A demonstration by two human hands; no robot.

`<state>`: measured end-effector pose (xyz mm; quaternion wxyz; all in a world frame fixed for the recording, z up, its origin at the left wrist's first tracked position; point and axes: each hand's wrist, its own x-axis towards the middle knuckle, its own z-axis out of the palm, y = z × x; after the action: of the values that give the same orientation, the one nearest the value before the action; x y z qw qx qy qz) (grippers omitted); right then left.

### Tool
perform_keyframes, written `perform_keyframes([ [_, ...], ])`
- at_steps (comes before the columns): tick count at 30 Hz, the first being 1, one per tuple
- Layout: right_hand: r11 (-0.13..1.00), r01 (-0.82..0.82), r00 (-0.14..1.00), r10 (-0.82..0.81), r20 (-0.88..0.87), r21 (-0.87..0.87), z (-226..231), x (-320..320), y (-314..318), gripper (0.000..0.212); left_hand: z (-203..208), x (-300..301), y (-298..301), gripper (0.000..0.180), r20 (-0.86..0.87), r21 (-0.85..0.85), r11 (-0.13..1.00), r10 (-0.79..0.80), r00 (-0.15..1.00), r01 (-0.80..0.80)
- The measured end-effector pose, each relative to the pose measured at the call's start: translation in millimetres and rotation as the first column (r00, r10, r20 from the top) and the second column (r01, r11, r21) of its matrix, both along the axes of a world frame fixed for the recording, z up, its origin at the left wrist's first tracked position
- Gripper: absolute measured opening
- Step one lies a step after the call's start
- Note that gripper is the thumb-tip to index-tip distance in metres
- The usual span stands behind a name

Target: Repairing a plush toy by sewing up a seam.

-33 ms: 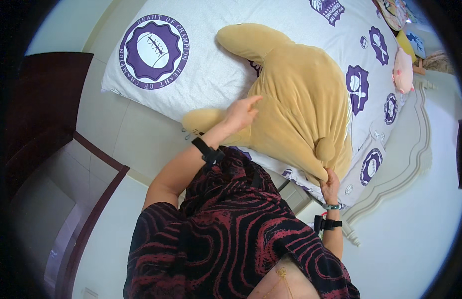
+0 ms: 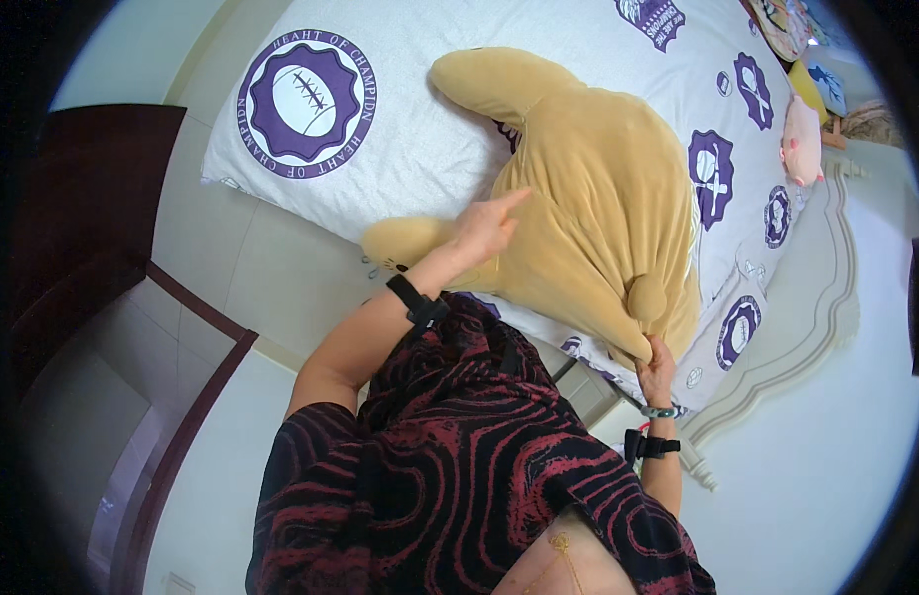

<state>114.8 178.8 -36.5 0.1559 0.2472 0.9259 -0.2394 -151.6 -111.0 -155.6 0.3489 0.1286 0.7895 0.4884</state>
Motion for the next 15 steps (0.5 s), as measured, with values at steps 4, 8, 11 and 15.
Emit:
perform_keyframes([
  [4, 0.998, -0.007, 1.0, 0.007, -0.001, -0.064, -12.5, 13.6, 5.6, 0.031, 0.4, 10.0, 10.9, 0.061, -0.302, -0.21, 0.943, -0.314, 0.9, 0.258],
  [8, 0.995, -0.094, 0.995, 0.093, -0.029, -0.016, -44.1, 48.5, 7.5, 0.026, -20.4, 22.4, 6.7, 0.061, -0.325, -0.252, 0.91, -0.4, 0.857, 0.329],
  [11, 0.99, -0.143, 0.99, 0.142, 0.023, 0.006, -54.1, 63.5, -2.8, 0.025, -24.9, 23.2, -0.8, 0.048, -0.266, -0.227, 0.892, -0.442, 0.856, 0.39],
  [15, 0.989, -0.114, 0.993, 0.113, -0.013, -0.093, -69.4, 82.3, -29.4, 0.023, -36.0, 2.1, -16.5, 0.035, -0.15, -0.058, 0.911, -0.413, 0.898, 0.409],
])
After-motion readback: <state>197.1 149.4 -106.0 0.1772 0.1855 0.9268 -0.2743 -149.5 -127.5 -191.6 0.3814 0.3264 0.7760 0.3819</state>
